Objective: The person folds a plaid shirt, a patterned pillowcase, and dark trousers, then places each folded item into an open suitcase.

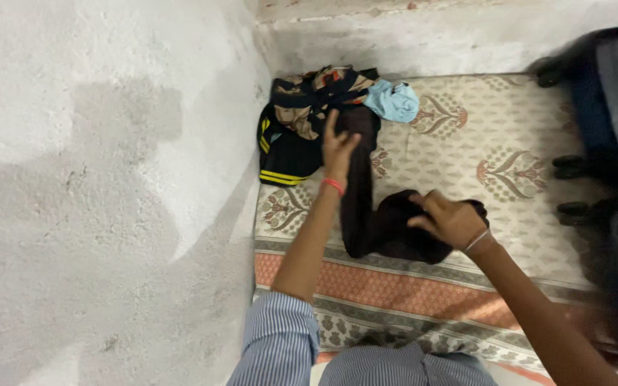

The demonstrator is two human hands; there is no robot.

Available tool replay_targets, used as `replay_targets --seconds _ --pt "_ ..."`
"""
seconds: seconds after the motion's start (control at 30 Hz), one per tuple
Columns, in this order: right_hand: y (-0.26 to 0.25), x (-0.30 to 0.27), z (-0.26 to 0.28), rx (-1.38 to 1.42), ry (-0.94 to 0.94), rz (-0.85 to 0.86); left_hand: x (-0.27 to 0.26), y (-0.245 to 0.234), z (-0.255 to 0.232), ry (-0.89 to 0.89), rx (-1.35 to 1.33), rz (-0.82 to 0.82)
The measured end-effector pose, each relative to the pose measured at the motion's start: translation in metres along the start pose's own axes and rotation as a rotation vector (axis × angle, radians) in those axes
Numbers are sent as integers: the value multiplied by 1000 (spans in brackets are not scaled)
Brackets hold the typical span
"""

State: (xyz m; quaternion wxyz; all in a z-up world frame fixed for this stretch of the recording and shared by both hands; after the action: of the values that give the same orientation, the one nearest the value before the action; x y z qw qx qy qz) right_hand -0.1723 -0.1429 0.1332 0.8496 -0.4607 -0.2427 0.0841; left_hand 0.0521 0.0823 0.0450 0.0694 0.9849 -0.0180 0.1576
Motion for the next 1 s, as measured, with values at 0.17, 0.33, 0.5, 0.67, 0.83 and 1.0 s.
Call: replay_targets --seconds 0.17,0.33,0.5,0.67,0.83,1.0 --pt "-39 19 -13 308 23 -508 -49 113 -34 72 -10 293" --pt "-67 42 -26 148 110 -714 -91 172 -66 -4 302 413" --pt "-72 32 -60 115 78 -702 -95 185 -74 -63 284 469" --pt "-48 17 -114 176 359 -673 -104 169 -54 -170 351 353" --pt "-48 3 -181 413 546 -735 -157 96 -17 93 1263 448" --pt "-52 -19 -228 543 463 -878 -216 50 30 -2 1471 296"
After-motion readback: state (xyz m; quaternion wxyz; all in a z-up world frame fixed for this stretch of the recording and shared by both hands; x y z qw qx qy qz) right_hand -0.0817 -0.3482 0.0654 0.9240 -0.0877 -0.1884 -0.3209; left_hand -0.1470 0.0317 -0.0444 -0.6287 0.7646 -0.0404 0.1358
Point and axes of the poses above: each hand's wrist, its own x-axis towards the middle knuckle, its own y-axis out of the palm, z = x × y, the point moved 2 cm from there along x, towards the middle knuckle, and after that the axes turned 14 degrees about x, right-handed, at the moved point
